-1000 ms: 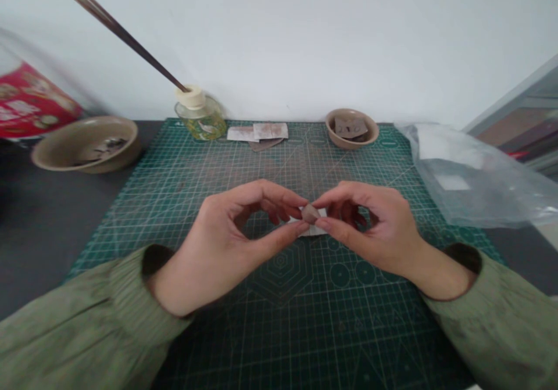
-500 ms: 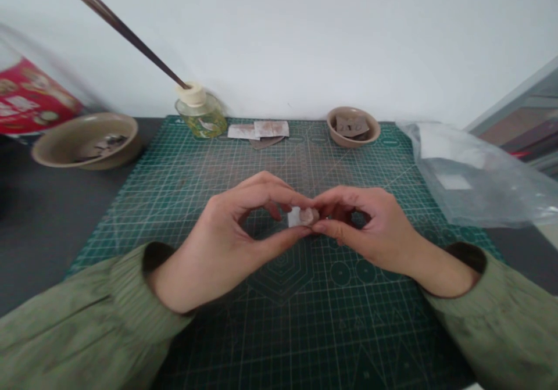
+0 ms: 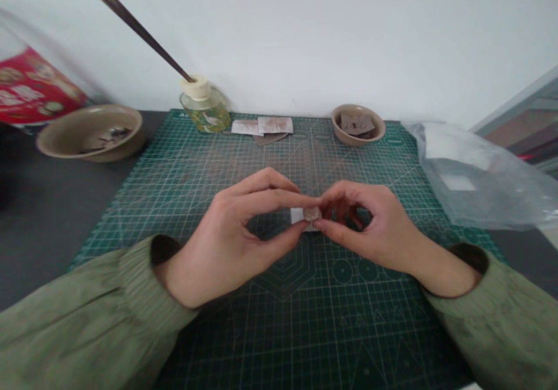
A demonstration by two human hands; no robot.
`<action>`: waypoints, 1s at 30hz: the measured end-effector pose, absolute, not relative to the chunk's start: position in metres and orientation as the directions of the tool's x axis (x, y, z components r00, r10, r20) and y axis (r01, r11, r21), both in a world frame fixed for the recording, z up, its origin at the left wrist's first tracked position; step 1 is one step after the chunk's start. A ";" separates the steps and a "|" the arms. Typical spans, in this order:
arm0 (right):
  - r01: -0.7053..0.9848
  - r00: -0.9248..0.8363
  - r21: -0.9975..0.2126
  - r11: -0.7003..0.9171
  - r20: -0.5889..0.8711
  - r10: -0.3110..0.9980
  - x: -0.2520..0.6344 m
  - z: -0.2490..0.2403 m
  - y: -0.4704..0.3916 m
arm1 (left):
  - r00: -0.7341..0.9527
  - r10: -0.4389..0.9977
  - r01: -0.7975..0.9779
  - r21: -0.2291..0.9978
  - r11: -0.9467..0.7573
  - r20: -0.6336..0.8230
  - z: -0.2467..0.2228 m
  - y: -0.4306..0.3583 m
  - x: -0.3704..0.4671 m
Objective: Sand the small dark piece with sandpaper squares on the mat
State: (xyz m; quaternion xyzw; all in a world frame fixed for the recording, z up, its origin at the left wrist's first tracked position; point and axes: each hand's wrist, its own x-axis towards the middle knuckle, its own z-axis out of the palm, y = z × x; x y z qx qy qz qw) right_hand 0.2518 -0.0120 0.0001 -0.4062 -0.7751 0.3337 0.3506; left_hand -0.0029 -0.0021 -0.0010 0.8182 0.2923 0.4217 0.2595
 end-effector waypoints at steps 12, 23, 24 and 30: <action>0.333 -0.562 -0.892 0.307 0.073 0.824 0.254 0.001 -0.011 | 0.486 0.676 0.242 0.658 -0.713 0.554 -0.001 -0.004 -0.003; 0.116 -0.651 -0.987 0.110 0.008 0.759 0.257 0.002 -0.010 | 0.490 0.659 0.241 0.638 -0.731 0.571 -0.002 -0.002 -0.004; 0.113 -0.654 -0.988 0.107 0.007 0.756 0.257 0.001 -0.010 | 0.491 0.657 0.237 0.638 -0.733 0.572 -0.001 -0.002 -0.004; 0.055 -0.672 -0.992 0.117 0.050 0.739 0.260 0.000 -0.010 | 0.482 0.646 0.239 0.621 -0.746 0.592 0.001 -0.003 -0.001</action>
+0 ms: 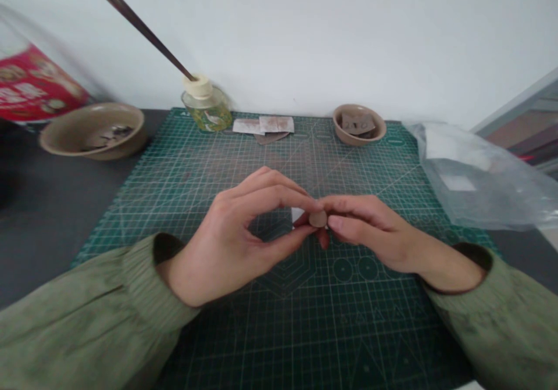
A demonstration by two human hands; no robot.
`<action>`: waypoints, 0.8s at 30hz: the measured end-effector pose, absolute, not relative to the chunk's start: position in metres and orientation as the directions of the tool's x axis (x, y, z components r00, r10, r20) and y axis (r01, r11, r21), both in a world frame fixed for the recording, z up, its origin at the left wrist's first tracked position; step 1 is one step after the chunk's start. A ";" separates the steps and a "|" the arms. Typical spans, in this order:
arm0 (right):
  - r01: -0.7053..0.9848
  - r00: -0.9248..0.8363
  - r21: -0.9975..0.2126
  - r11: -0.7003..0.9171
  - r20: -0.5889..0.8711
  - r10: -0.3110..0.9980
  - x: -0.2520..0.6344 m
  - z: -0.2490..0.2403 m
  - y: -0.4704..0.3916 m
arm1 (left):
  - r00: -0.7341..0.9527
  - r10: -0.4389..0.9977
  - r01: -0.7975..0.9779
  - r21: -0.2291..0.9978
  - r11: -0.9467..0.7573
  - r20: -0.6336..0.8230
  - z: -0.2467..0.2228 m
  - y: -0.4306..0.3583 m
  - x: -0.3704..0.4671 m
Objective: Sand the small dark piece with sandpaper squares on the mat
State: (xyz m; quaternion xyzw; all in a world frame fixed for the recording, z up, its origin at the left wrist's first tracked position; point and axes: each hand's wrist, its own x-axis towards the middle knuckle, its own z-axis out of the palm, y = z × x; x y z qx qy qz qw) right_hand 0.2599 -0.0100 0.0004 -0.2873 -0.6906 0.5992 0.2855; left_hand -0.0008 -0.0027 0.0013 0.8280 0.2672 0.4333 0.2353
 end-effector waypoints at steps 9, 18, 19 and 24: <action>0.238 -0.376 -0.942 0.238 0.136 0.917 0.258 -0.002 -0.004 | 0.474 0.688 0.238 0.673 -0.700 0.549 0.001 -0.004 -0.002; 0.449 -0.288 -0.853 0.266 0.144 0.947 0.266 -0.018 0.000 | 0.449 0.711 0.386 0.601 -0.700 0.541 0.026 0.011 -0.026; 0.464 -0.286 -0.844 0.269 0.145 0.947 0.266 -0.019 0.000 | 0.422 0.721 0.452 0.562 -0.693 0.549 0.033 0.016 -0.039; 0.503 -0.271 -0.824 0.261 0.136 0.953 0.267 -0.022 0.000 | 0.126 0.851 0.899 0.304 -0.315 0.510 0.063 0.053 -0.140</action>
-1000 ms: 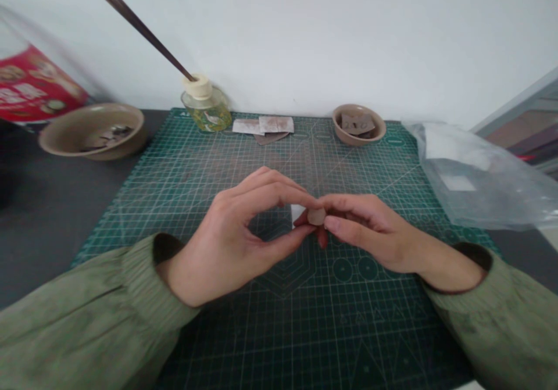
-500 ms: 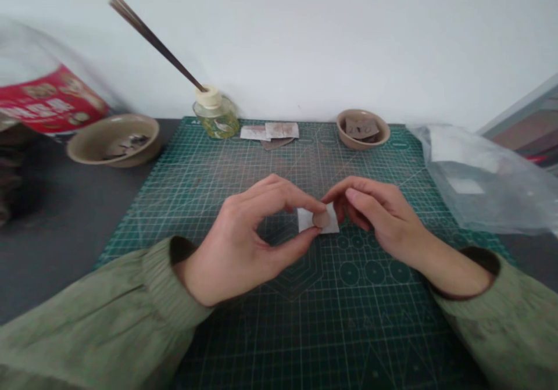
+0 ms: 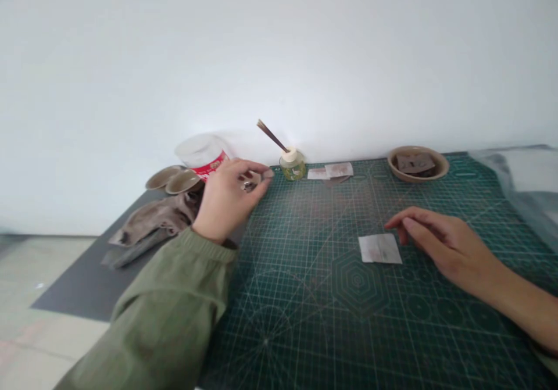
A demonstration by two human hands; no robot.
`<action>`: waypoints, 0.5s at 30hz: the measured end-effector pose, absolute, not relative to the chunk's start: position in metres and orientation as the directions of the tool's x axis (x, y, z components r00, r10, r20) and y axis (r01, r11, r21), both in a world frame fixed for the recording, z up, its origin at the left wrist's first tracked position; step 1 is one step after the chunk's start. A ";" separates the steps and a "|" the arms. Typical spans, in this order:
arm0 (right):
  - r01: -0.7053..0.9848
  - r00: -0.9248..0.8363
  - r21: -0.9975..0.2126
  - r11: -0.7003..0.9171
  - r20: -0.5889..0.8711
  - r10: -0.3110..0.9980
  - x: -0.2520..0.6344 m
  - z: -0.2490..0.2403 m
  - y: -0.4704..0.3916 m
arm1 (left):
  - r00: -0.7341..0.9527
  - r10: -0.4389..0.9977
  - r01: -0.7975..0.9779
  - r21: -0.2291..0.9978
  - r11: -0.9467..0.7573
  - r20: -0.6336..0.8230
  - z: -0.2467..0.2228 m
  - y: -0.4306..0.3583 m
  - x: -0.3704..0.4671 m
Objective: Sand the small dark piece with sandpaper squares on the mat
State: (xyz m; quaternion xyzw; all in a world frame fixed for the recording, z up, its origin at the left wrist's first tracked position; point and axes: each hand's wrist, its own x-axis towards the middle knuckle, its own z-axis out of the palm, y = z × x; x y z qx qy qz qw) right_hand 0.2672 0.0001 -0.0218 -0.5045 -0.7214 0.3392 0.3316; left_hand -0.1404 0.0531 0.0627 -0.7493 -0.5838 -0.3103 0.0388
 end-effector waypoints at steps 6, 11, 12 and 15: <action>0.521 -0.272 -0.815 0.252 0.122 0.955 0.267 -0.024 0.000 | -0.044 0.922 0.983 0.183 -0.030 0.384 0.054 0.093 -0.232; 0.520 -0.281 -0.811 0.266 0.132 0.951 0.268 -0.025 0.001 | 0.017 0.967 0.992 0.121 -0.049 0.254 0.050 0.107 -0.249; 0.518 -0.285 -0.811 0.273 0.137 0.949 0.268 -0.025 0.001 | 0.039 0.969 0.992 0.109 -0.067 0.243 0.051 0.108 -0.249; 0.515 -0.297 -0.811 0.279 0.137 0.945 0.269 -0.025 0.001 | 0.148 0.972 0.983 0.084 -0.165 0.180 0.054 0.114 -0.247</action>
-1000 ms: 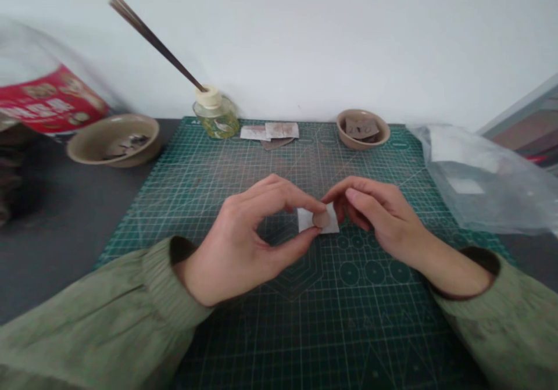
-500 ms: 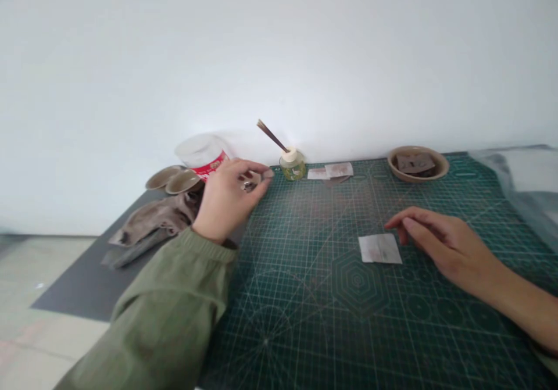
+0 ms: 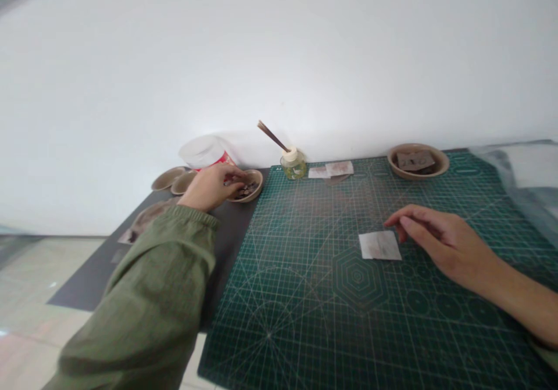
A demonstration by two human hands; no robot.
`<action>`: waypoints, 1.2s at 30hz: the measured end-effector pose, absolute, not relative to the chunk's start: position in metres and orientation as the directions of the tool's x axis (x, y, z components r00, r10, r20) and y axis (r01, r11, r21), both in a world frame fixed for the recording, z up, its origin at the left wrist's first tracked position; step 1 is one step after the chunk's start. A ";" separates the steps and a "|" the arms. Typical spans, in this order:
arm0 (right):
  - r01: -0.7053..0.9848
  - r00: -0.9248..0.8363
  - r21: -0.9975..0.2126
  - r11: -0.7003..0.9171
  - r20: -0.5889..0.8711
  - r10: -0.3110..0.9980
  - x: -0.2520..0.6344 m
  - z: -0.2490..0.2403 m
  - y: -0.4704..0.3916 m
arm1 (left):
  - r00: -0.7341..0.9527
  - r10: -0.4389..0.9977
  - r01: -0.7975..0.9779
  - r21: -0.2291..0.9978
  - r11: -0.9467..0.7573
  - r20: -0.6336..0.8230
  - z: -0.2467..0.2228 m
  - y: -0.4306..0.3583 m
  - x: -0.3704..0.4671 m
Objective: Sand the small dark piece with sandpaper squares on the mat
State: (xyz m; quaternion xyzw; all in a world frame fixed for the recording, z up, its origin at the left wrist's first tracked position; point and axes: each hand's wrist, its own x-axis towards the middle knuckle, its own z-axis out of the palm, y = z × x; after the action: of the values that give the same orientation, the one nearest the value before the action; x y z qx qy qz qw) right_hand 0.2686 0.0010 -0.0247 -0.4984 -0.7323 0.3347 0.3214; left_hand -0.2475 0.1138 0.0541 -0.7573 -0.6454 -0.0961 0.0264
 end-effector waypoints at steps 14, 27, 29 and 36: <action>0.512 -0.311 -0.809 0.290 0.140 0.940 0.268 -0.022 0.002 | 0.243 0.967 0.966 0.073 -0.248 0.071 0.046 0.131 -0.237; 0.506 -0.317 -0.780 0.370 0.231 0.920 0.265 -0.018 -0.002 | 0.449 0.852 0.662 0.541 -0.519 0.269 0.073 0.060 -0.128; 0.482 -0.342 -0.784 0.392 0.243 0.908 0.263 -0.014 -0.005 | 0.569 0.749 0.456 0.628 -0.631 0.340 0.064 0.048 -0.092; 0.258 -0.484 -0.880 0.398 0.239 0.842 0.257 -0.001 -0.010 | 0.693 0.548 0.095 0.694 -0.714 0.468 0.027 0.033 -0.012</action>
State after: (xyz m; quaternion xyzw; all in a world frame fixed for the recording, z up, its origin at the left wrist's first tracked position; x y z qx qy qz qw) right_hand 0.2573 -0.0100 -0.0009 -0.3633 -0.7569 0.4108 0.3554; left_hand -0.0122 0.0326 0.0267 -0.8593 -0.1869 -0.3442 -0.3289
